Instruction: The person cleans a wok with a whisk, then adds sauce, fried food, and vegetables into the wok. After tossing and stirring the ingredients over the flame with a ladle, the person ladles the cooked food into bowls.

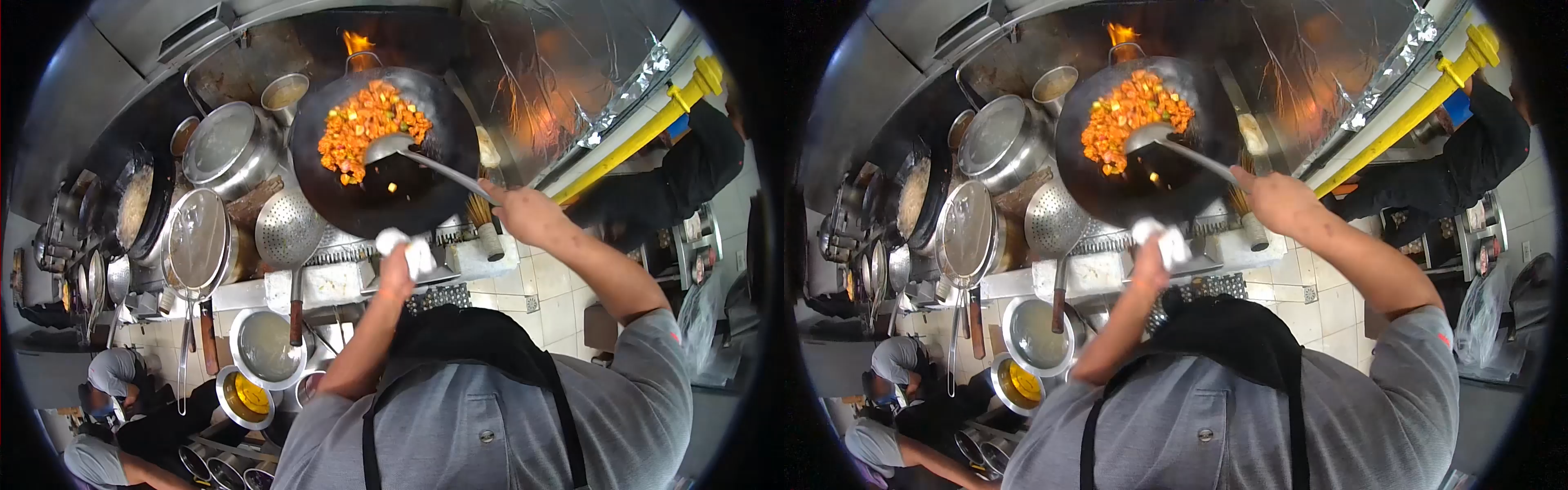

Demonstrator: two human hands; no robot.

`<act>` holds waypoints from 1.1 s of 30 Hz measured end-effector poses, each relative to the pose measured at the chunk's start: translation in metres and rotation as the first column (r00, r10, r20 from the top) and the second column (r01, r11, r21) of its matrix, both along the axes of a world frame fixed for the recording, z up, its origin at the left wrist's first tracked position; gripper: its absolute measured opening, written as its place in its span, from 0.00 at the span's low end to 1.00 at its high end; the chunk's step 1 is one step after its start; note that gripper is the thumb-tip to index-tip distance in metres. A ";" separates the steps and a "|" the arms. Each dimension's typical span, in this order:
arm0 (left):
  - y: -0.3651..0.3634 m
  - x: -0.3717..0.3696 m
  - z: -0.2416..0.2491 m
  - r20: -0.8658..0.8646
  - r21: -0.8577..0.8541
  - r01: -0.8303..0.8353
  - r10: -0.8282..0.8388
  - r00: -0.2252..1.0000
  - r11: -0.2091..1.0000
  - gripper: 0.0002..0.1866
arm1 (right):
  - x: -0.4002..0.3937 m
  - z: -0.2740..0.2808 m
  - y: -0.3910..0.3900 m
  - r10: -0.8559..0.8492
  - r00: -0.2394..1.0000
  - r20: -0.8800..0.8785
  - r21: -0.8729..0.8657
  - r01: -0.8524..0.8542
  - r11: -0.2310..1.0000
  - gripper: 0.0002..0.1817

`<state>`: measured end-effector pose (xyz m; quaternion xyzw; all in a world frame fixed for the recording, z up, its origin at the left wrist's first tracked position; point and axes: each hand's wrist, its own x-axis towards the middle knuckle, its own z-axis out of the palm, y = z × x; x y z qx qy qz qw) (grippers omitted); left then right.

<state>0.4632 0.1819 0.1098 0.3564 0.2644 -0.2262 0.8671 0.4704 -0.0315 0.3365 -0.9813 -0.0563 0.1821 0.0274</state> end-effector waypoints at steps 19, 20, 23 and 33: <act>0.009 -0.007 -0.005 0.052 0.045 0.042 -0.045 0.998 0.998 0.11 | 0.017 -0.011 0.015 -0.025 1.000 -0.007 0.063 0.026 0.998 0.31; 0.006 -0.030 -0.009 0.009 0.060 0.046 -0.047 0.999 0.997 0.11 | 0.016 -0.015 0.011 -0.010 0.998 0.066 0.093 0.004 0.996 0.31; 0.009 -0.060 0.006 0.004 0.187 0.160 -0.164 0.986 0.969 0.12 | 0.002 -0.002 0.003 0.011 0.989 0.149 0.104 -0.026 0.994 0.31; 0.027 0.092 0.034 0.030 -0.149 0.155 -0.152 0.988 0.977 0.09 | -0.074 0.044 -0.029 0.030 0.999 -0.018 -0.062 -0.031 0.998 0.30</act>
